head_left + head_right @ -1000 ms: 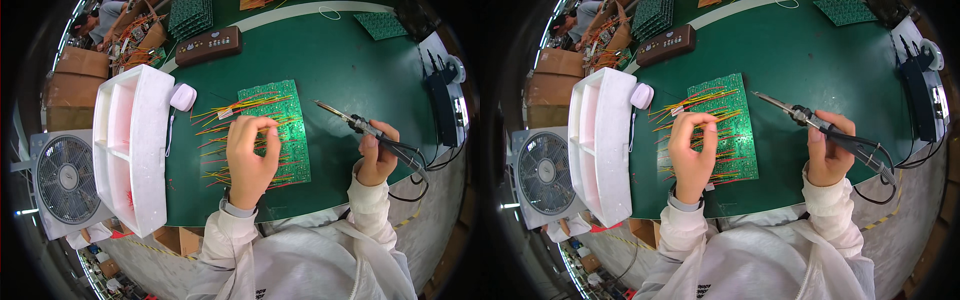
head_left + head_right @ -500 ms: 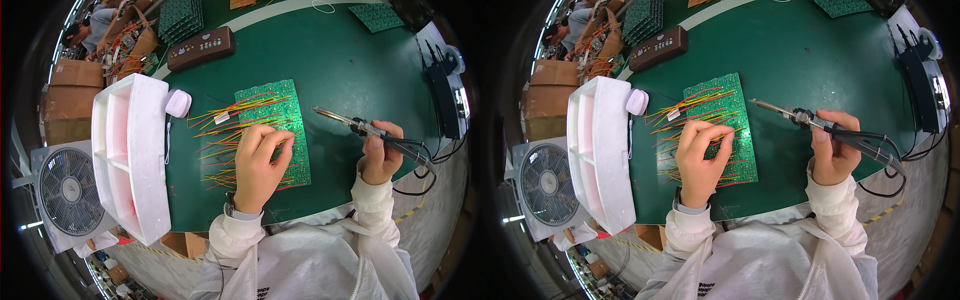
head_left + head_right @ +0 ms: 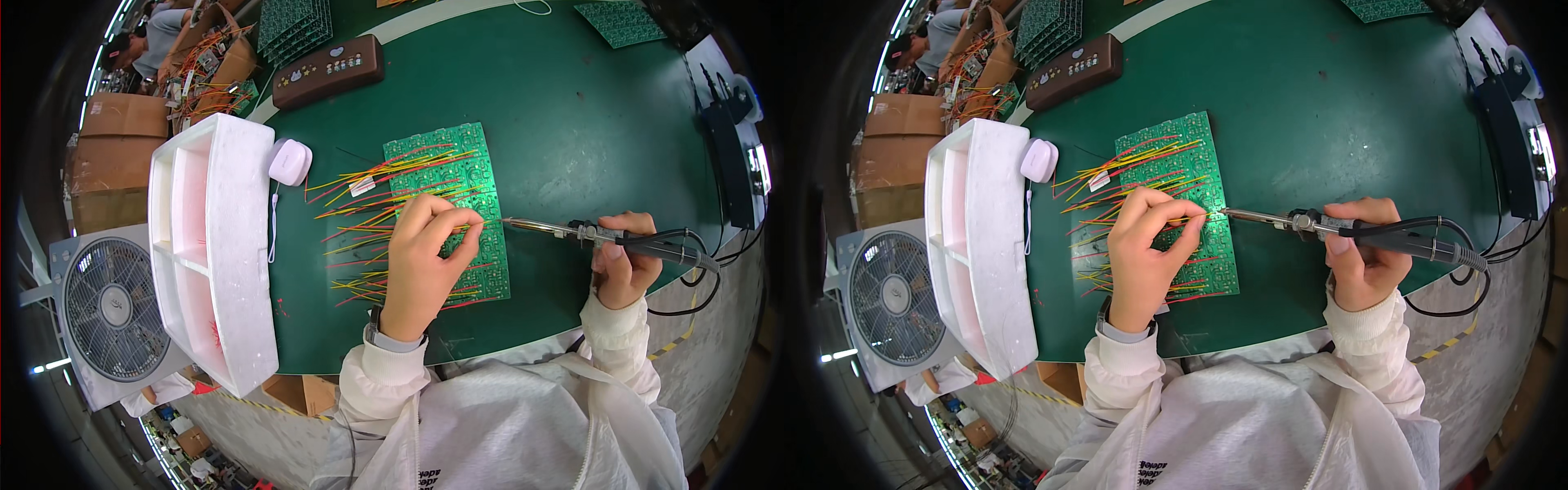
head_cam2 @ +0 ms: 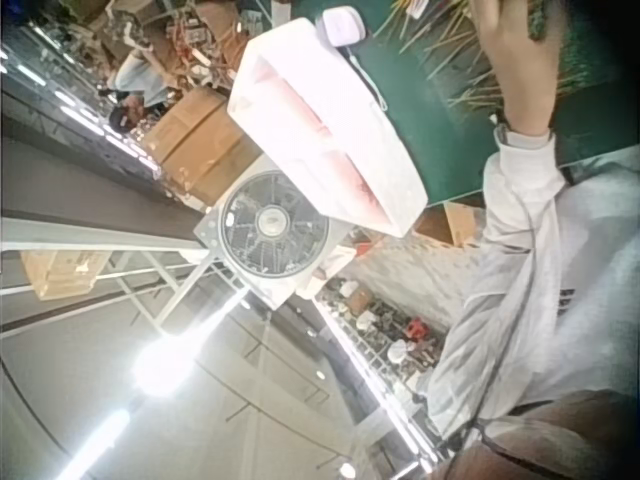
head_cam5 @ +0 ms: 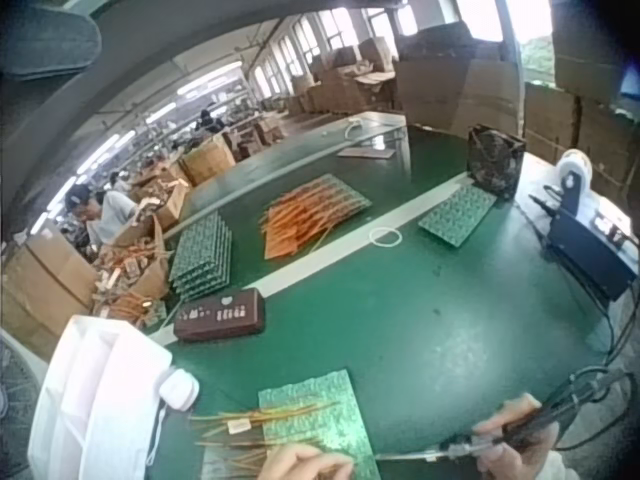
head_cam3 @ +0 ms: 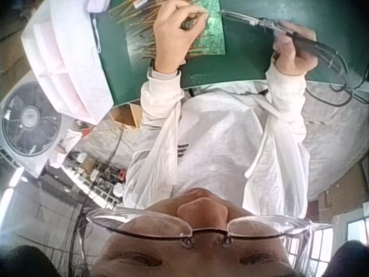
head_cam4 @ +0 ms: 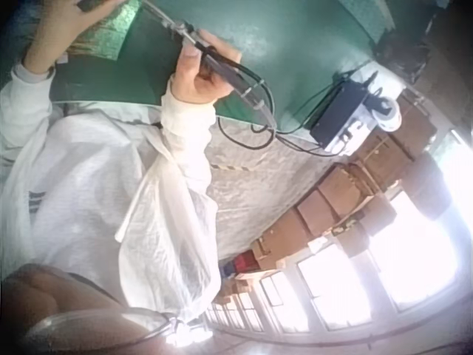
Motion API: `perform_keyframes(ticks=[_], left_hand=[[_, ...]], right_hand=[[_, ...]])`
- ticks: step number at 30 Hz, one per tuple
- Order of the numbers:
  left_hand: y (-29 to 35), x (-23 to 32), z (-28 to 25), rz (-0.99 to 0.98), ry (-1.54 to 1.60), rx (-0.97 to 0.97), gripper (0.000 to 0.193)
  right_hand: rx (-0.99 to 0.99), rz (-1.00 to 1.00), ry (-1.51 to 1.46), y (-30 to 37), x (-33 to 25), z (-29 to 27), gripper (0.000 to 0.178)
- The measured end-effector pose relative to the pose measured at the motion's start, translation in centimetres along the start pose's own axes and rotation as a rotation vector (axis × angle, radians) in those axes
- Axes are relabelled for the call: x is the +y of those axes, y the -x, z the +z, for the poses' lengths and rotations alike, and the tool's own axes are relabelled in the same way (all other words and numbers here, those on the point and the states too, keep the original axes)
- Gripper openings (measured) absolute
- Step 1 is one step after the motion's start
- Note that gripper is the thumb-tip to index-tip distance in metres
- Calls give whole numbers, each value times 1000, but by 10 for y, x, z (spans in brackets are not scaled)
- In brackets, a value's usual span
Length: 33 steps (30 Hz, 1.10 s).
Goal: The person takes wires from a container by hand and solders them onto a circuit board using a soldering iron.
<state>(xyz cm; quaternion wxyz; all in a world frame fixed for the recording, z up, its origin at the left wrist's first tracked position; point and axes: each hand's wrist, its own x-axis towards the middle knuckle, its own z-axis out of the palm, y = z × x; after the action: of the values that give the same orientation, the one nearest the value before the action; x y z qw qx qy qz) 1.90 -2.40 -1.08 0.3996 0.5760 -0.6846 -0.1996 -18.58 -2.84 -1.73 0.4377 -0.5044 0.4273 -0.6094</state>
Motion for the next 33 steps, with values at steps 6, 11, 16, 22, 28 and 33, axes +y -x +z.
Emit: perform_keyframes(ticks=[6, 11, 16, 22, 28, 33], left_hand=[[1, 2, 0, -23, 13, 0, 14], [0, 4, 1, -74, 94, 51, 13], [-5, 10, -13, 61, -177, 71, 11], [-29, 18, -18, -41, -36, 38, 9], [-58, -1, -5, 14, -16, 23, 6], [-59, -18, 3, -4, 23, 23, 6]], right_hand=[[-20, 19, 35, 0, 0, -1, 19], [24, -44, 4, -2, 0, -1, 19], [57, -53, -6, -5, 0, 5, 20], [71, -3, 57, -12, 1, 14, 24], [121, 0, 141, -22, 5, 19, 27], [184, -102, 247, -25, 16, 25, 26]])
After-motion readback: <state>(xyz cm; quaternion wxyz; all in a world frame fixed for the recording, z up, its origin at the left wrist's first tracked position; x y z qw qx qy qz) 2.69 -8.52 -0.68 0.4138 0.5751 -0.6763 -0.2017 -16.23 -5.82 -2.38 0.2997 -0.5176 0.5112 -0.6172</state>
